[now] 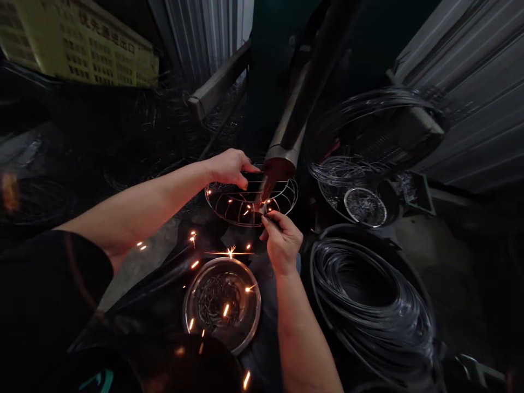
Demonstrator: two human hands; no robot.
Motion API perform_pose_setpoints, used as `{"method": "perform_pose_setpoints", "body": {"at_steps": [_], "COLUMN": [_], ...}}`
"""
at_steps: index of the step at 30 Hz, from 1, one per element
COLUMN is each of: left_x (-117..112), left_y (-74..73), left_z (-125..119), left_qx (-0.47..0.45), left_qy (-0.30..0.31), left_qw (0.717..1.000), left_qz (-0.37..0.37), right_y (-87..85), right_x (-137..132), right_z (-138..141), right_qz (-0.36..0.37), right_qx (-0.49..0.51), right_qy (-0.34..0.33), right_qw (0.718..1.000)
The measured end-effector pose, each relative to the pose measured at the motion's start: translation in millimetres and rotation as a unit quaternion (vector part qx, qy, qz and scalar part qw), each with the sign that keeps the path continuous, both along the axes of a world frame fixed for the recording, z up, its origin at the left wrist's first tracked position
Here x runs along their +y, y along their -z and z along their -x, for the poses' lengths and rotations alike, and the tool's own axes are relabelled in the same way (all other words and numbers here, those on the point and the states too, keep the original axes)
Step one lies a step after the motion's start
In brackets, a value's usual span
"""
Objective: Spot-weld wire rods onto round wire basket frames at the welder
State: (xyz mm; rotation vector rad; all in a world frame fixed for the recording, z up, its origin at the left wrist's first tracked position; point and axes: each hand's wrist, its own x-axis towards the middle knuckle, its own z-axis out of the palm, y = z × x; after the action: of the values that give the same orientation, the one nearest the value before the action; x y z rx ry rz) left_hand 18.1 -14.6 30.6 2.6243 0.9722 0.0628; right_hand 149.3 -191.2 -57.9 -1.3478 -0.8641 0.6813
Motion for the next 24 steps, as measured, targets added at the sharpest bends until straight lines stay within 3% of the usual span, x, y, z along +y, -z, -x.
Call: {"method": "perform_pose_setpoints", "body": {"at_steps": [6, 8, 10, 11, 13, 15, 16, 18, 20, 22, 24], "left_x": [-10.7, -18.1, -26.7, -31.3, -40.7, -50.0, -54.4, -62.4, -69.0, -74.6, -79.6], "left_y": [8.5, 16.9, 27.7, 33.3, 44.1, 53.8, 58.0, 65.6, 71.8, 76.8, 80.4], "left_z": [7.6, 13.3, 19.5, 22.4, 27.2, 30.6, 31.8, 33.4, 33.9, 33.4, 32.2], "left_qx": [-0.102, -0.160, -0.208, -0.226, -0.250, -0.260, -0.260, -0.255, -0.251, -0.248, -0.247], "left_qy": [-0.051, -0.068, -0.082, -0.090, -0.105, -0.118, -0.124, -0.133, -0.137, -0.141, -0.149], "left_qw": [0.992, 0.982, 0.969, 0.963, 0.954, 0.949, 0.948, 0.948, 0.949, 0.950, 0.950], "left_qz": [0.052, 0.077, 0.103, 0.113, 0.130, 0.135, 0.135, 0.132, 0.130, 0.129, 0.124], "right_y": [6.1, 15.0, 26.6, 32.5, 41.8, 46.0, 46.1, 43.0, 37.2, 31.4, 28.0], "right_x": [-22.1, -43.2, -67.0, -78.3, -97.2, -110.6, -115.8, -125.8, -140.3, -164.6, -201.5], "right_z": [1.0, 3.6, 9.5, 13.6, 22.4, 28.6, 29.3, 24.9, 12.6, -6.1, -29.7], "right_qz": [-0.045, -0.014, 0.064, 0.116, 0.227, 0.315, 0.337, 0.333, 0.290, 0.258, 0.275], "right_qx": [-0.014, -0.081, -0.209, -0.279, -0.398, -0.463, -0.474, -0.466, -0.429, -0.370, -0.298], "right_qy": [0.059, 0.073, 0.020, -0.026, -0.121, -0.170, -0.177, -0.161, -0.120, -0.047, 0.054], "right_qw": [0.997, 0.994, 0.976, 0.953, 0.881, 0.811, 0.794, 0.804, 0.847, 0.891, 0.912]}}
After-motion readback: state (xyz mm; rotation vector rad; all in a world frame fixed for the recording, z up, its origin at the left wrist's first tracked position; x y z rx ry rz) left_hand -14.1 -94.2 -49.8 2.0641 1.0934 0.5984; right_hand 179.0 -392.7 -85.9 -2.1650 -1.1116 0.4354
